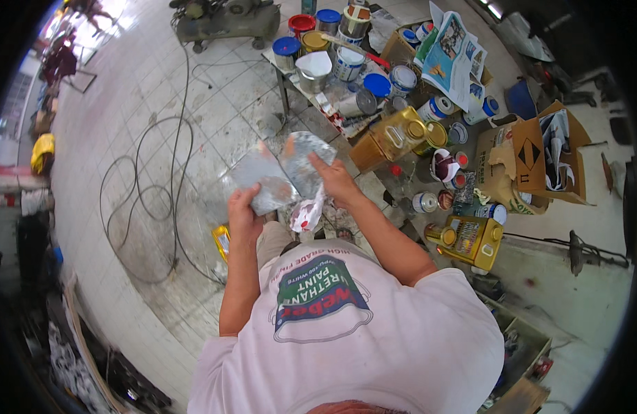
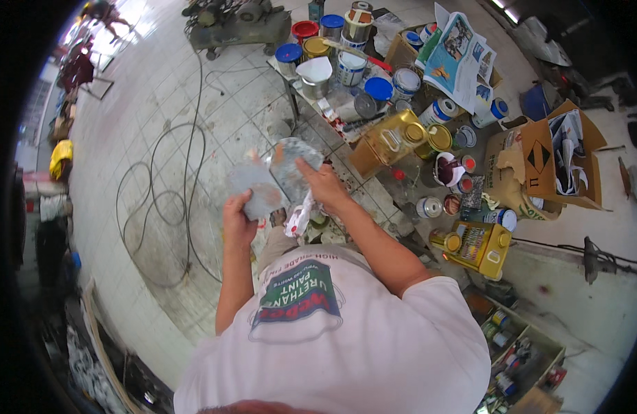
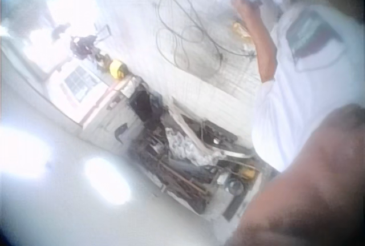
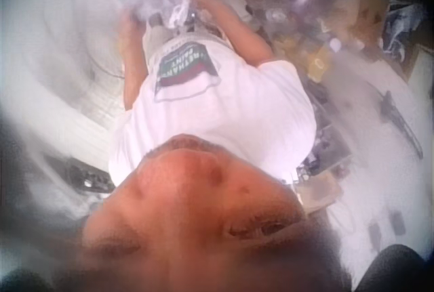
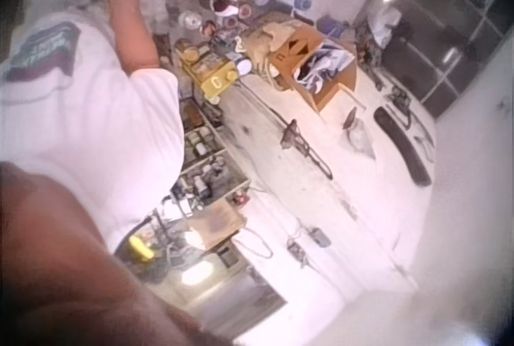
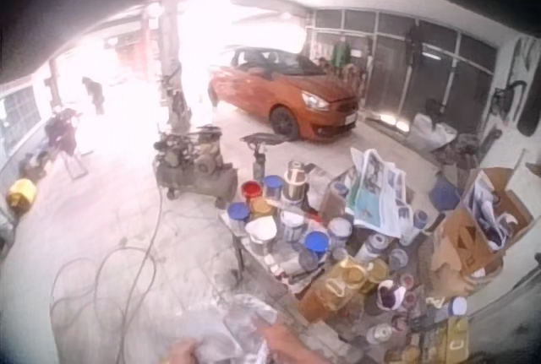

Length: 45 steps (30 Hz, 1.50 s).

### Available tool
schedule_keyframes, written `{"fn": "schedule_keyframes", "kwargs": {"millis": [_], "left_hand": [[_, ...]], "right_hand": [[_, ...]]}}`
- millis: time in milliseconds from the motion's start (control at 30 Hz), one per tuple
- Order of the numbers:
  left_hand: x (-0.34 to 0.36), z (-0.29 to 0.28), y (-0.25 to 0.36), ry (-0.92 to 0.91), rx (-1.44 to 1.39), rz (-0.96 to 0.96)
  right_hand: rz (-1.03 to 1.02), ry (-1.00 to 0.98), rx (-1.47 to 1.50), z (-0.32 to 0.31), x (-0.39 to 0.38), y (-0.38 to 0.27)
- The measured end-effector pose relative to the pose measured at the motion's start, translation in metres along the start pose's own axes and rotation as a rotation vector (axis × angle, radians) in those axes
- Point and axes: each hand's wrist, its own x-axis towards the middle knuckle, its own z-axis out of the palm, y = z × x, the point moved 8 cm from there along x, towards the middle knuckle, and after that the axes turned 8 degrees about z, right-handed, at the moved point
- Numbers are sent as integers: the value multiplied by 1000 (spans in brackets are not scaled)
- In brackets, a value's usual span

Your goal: The person opens a red paint can, stirs the contents with a stick, and transfers some paint into a smaller container. They then walk to a shelf, place the can back, and retrieve another can to open and inspect. The person pours paint between containers and uses a cloth to wipe the rim of a can.

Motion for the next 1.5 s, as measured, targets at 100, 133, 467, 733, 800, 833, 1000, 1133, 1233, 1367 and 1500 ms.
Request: {"fn": "schedule_keyframes", "kwargs": {"millis": [100,133,467,733,800,833,1000,1133,1233,1367,1500], "left_hand": [[76,-26,59,52,-100,81],[94,-35,71,60,-68,62],[202,87,56,-477,28,-278],[247,230,8,-1074,620,-424],[282,276,3,-1127,853,-214],[302,309,-4,-1210,1010,22],[375,386,-73,-1559,1431,759],[427,420,-111,-1366,1778,916],[440,422,-130,-1477,1913,949],[452,424,-133,-1611,1861,1122],[444,445,-115,-1632,1659,986]], "right_hand": [[-30,121,197,1,8,-22],[-68,138,248,5,9,-41],[-162,-45,459,70,26,-96],[-198,260,619,-1,44,-97],[-239,370,601,-30,50,-87],[-227,400,620,-49,58,-80],[-128,589,613,-84,68,-56],[-98,692,570,-90,62,-61],[-125,737,586,-90,57,-62],[-146,810,622,-94,55,-66],[-166,920,631,-96,49,-67]]}}
